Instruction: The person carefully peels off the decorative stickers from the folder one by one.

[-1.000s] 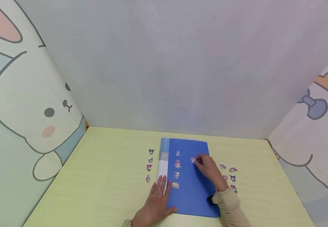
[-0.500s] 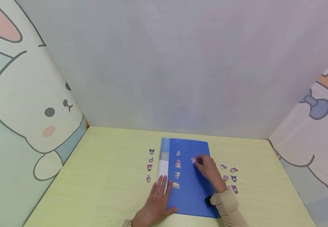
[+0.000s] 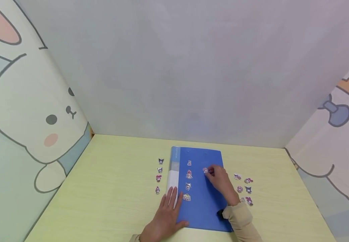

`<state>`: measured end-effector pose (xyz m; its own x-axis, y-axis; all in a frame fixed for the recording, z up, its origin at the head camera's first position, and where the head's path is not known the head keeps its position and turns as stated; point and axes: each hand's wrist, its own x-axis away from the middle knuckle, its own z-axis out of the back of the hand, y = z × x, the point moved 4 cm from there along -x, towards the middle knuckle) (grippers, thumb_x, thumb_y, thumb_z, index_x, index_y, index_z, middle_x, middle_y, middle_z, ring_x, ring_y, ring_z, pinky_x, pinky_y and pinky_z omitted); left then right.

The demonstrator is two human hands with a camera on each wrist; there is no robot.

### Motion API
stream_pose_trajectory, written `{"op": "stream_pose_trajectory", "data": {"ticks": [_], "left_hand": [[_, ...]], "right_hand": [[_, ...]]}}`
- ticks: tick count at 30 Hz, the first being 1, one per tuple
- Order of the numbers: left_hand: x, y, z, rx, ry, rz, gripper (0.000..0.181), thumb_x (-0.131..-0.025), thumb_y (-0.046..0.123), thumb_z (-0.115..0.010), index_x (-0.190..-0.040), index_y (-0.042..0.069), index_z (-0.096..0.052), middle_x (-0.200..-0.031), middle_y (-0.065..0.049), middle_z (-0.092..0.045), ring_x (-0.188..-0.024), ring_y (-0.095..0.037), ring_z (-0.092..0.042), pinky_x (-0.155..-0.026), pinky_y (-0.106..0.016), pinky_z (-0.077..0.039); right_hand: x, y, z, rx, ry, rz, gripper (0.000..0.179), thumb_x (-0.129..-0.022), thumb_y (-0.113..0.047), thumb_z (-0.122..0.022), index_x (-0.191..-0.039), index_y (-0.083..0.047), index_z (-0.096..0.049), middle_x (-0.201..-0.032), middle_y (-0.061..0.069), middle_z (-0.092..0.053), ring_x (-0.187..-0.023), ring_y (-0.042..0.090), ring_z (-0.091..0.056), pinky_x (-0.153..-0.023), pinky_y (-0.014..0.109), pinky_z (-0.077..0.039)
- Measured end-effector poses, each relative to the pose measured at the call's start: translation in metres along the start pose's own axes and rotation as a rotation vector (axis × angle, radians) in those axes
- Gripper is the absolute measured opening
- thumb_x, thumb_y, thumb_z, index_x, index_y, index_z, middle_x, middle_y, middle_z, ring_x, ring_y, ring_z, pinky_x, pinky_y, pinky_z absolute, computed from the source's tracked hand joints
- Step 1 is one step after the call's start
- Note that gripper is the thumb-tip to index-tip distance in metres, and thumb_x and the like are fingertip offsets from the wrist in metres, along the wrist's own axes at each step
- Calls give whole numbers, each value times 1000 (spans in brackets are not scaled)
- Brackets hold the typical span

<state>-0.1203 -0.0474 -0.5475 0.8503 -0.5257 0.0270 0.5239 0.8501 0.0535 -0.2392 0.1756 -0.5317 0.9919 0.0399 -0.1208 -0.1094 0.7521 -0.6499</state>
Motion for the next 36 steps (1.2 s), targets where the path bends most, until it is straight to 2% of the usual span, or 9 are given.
{"op": "stream_pose_trajectory", "data": {"ticks": [5,12,16,22,27,31,36], "left_hand": [[0,1,5,10,-21,3,94,-95,71,-52,-158,3,-34,-164,-22,-29,-151,-39,-29,-118,-50,-34],[0,-1,-1,29,27,-18,94,-97,71,-48,-158,2,-31,-163,-23,-29,-150,-39,-29,-117,-51,-34],[0,-1,-3,48,28,-22,94,-97,70,-47,-159,2,-28,-163,-24,-28,-151,-39,-27,-117,-52,-34],[0,-1,-2,5,5,-8,95,-95,73,-48,-158,3,-32,-163,-22,-29,-150,-39,-30,-117,-50,-35],[1,-2,-11,14,68,-22,95,-97,73,-43,-159,4,-27,-163,-21,-27,-150,-38,-28,-117,-50,-35],[1,-4,-16,-19,122,-33,95,-97,75,-40,-159,4,-29,-162,-22,-29,-149,-38,-30,-115,-49,-38],[0,-4,-16,-32,130,-35,95,-96,74,-44,-157,3,-32,-161,-23,-31,-148,-39,-33,-114,-50,-39]], "right_hand": [[-1,2,-1,-15,18,-9,12,-93,-1,-72,-100,6,-64,-92,16,-65,-82,27,-63,-75,46,-55],[0,0,-1,-16,32,39,11,-92,0,-73,-99,4,-65,-93,16,-65,-81,26,-62,-73,44,-54],[0,-1,-1,-25,58,75,10,-91,1,-74,-97,4,-66,-90,15,-67,-79,25,-63,-72,43,-55],[-3,2,-4,-38,55,73,12,-93,0,-73,-103,5,-68,-91,13,-68,-78,22,-63,-71,41,-55],[-5,4,-7,-33,25,75,14,-95,-1,-71,-107,5,-69,-95,14,-68,-82,23,-62,-74,42,-54],[-5,7,-8,-26,32,84,12,-94,0,-72,-105,4,-70,-95,13,-67,-83,23,-61,-75,42,-54],[-4,7,-7,-35,36,102,9,-93,2,-71,-102,1,-69,-95,12,-66,-82,22,-60,-73,40,-53]]}}
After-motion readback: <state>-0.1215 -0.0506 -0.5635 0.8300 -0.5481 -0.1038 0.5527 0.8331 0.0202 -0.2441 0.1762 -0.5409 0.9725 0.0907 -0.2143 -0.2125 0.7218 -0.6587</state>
